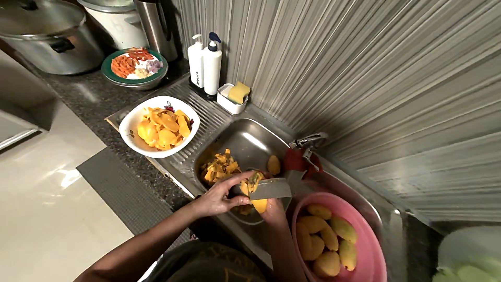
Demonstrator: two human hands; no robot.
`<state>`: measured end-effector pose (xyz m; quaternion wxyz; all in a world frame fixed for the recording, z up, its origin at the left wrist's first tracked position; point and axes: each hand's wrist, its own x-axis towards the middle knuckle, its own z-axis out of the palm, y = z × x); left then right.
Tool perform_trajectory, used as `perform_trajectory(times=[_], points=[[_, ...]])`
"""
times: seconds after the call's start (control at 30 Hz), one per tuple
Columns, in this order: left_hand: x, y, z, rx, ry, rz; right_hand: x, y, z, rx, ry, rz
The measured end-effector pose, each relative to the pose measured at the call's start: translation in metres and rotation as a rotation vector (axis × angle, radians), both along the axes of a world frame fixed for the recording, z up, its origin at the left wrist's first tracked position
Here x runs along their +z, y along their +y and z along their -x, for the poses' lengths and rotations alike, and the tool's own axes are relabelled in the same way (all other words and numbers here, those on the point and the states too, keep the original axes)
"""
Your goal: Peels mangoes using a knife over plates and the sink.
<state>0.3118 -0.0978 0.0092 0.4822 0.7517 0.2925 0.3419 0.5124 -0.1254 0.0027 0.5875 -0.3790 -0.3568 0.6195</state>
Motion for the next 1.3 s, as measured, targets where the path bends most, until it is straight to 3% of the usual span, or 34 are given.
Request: perform_trajectory(times=[0.13, 0.33, 0.4, 0.5, 0.57, 0.63, 0.77, 0.87, 0.97, 1.1, 1.2, 1.3], points=[[-0.001, 0.004, -0.005, -0.031, -0.048, 0.049, -0.006, 0.003, -0.004, 0.033, -0.009, -0.029], [-0.004, -0.001, -0.018, 0.027, -0.289, 0.606, -0.003, 0.012, -0.004, -0.077, -0.441, -0.124], [-0.011, 0.002, -0.019, 0.049, -0.282, 0.505, -0.001, 0.012, -0.008, -0.057, -0.482, -0.099], [-0.019, 0.011, -0.014, 0.013, -0.148, 0.173, 0.0, 0.012, -0.021, 0.037, -0.373, -0.021], [-0.018, 0.013, -0.014, -0.009, -0.13, 0.11, -0.009, 0.013, -0.03, 0.132, -0.196, 0.08], [-0.013, 0.011, -0.014, -0.052, -0.207, 0.259, -0.021, 0.014, -0.033, 0.243, 0.017, 0.155], [0.005, 0.002, -0.017, -0.067, -0.381, 0.876, -0.035, 0.017, -0.031, 0.434, 0.298, 0.161], [0.011, 0.003, -0.018, -0.027, -0.436, 1.062, -0.038, 0.018, -0.027, 0.485, 0.384, 0.21], [0.014, 0.002, -0.02, 0.172, -0.351, 0.96, -0.027, 0.012, -0.02, 0.198, -0.064, 0.131], [0.016, -0.008, -0.027, 0.219, -0.228, 0.546, -0.016, 0.01, -0.007, -0.031, -0.592, -0.078], [0.016, -0.008, -0.022, 0.049, -0.121, 0.276, -0.014, 0.004, -0.013, -0.053, -0.522, -0.223], [0.024, -0.006, -0.012, -0.121, 0.01, 0.145, -0.01, -0.007, -0.035, 0.153, -0.434, -0.219]])
